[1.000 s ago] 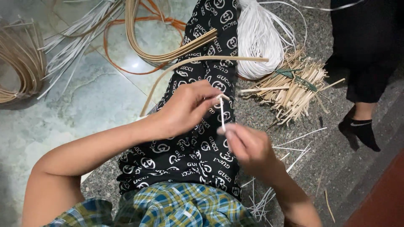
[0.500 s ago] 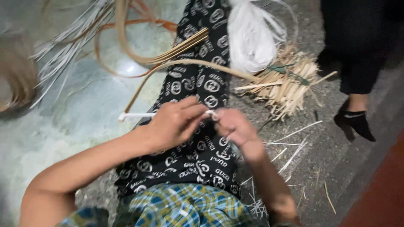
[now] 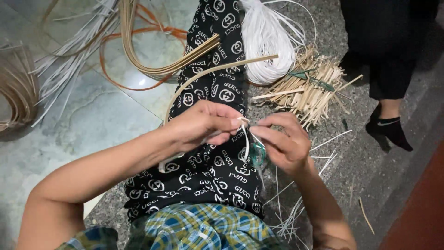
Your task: Bundling and securing bamboo strips using white plastic tape or ribbon.
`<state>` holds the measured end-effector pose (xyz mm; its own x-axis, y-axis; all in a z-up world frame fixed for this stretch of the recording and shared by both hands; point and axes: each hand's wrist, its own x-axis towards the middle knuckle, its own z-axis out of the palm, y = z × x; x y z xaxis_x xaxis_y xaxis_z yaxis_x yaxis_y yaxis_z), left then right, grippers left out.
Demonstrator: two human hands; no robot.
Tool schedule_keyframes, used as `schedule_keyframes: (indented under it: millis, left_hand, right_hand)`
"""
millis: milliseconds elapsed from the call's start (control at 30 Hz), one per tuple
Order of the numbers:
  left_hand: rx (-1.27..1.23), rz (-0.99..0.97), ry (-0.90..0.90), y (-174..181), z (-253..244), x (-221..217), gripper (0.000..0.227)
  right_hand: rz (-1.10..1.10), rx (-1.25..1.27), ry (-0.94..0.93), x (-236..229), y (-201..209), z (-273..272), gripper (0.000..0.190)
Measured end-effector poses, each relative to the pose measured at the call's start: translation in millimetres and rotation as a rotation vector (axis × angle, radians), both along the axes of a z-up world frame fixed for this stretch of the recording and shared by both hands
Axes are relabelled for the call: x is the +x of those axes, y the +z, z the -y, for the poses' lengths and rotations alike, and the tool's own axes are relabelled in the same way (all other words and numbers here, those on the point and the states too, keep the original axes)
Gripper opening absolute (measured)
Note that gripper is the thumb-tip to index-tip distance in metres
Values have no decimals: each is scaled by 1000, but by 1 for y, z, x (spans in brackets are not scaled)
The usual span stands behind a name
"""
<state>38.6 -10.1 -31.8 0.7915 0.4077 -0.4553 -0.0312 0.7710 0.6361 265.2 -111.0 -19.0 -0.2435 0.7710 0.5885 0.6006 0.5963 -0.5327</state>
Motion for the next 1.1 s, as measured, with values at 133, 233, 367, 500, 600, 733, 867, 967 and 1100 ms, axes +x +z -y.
schedule_keyframes:
  millis: [133, 233, 367, 500, 600, 733, 867, 967, 1100]
  left_hand:
    - [-114, 154, -19, -13, 7, 12, 15]
    - [-147, 150, -22, -14, 9, 21, 15]
    - [-127, 161, -44, -13, 10, 36, 16]
    - [-112, 257, -68, -22, 20, 54, 18]
    - [26, 284, -123, -41, 17, 78, 22]
    - [296, 190, -216, -66, -15, 103, 31]
    - [1347, -198, 118, -122, -81, 131, 56]
    - [1673, -352, 282, -149, -119, 154, 51]
    - [1394, -372, 99, -155, -124, 172, 31]
  right_hand:
    - [117, 92, 67, 6, 13, -9, 33]
    - [177, 92, 51, 10, 15, -8, 32]
    - [201, 92, -3, 22, 15, -2, 30]
    - [315, 53, -97, 28, 31, 4, 25]
    - [166, -67, -139, 41, 11, 9, 21]
    - [98, -213, -249, 46, 4, 4, 20]
    - [154, -333, -338, 59, -17, 6, 17]
    - [194, -314, -347, 64, -22, 8, 17]
    - [181, -384, -326, 85, -57, 16, 15]
